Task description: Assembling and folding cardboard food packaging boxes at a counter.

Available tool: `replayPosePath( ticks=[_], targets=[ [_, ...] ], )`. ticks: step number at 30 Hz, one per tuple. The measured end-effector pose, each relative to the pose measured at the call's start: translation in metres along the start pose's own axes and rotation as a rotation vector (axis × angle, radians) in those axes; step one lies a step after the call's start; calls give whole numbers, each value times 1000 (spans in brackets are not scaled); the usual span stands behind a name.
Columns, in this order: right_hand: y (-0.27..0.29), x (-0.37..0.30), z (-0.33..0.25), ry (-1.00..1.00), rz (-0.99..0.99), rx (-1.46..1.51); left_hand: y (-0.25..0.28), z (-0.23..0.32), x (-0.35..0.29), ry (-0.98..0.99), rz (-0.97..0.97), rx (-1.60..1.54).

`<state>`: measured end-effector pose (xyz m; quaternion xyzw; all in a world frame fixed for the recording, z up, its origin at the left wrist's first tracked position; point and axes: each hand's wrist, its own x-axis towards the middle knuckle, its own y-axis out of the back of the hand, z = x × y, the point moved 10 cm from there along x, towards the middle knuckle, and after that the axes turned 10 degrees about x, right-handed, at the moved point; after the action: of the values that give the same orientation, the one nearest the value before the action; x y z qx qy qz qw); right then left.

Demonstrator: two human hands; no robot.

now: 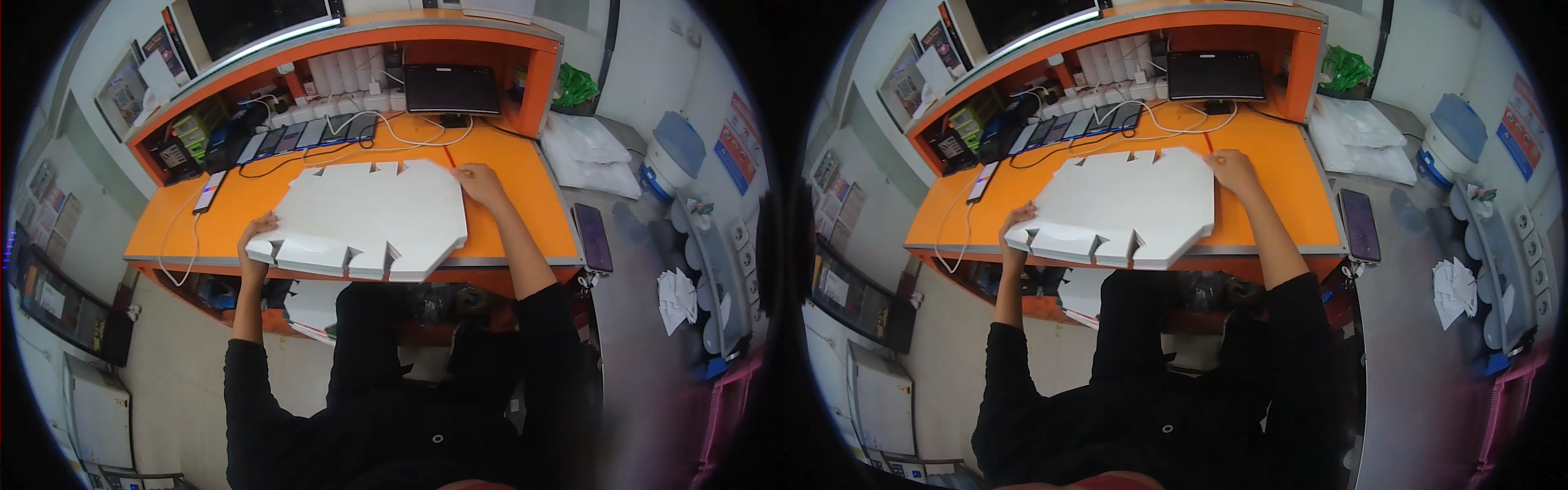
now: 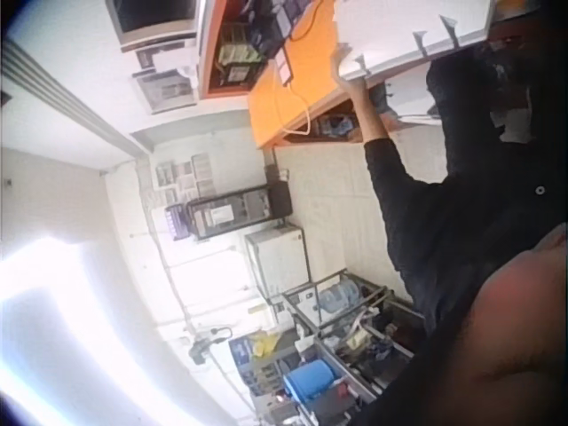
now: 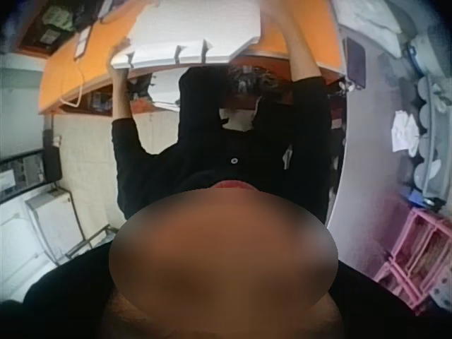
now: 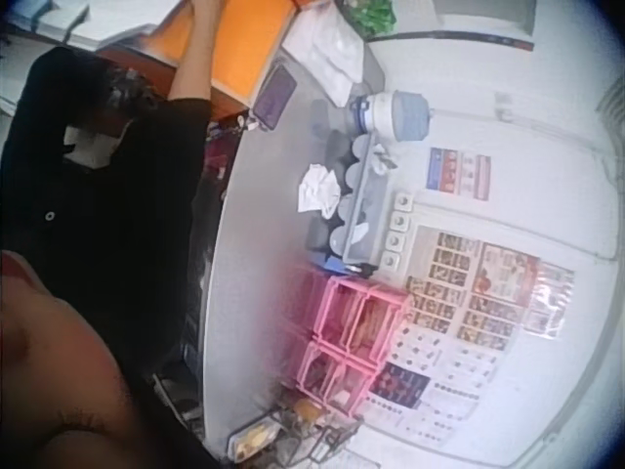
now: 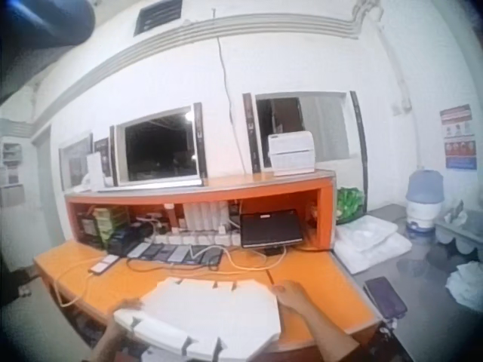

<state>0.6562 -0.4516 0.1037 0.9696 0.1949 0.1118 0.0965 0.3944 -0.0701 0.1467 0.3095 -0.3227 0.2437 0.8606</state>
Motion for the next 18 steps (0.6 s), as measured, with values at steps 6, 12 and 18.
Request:
replayPosePath(
  ticks=[6, 12, 18],
  targets=[
    [37, 34, 6, 128, 211, -578, -18, -8, -17, 26, -133, 91],
    [25, 64, 14, -160, 195, -756, -28, 6, -21, -44, -160, 203],
    [168, 6, -20, -136, 771, -894, -22, 8, -25, -60, -217, 176]
  ],
)
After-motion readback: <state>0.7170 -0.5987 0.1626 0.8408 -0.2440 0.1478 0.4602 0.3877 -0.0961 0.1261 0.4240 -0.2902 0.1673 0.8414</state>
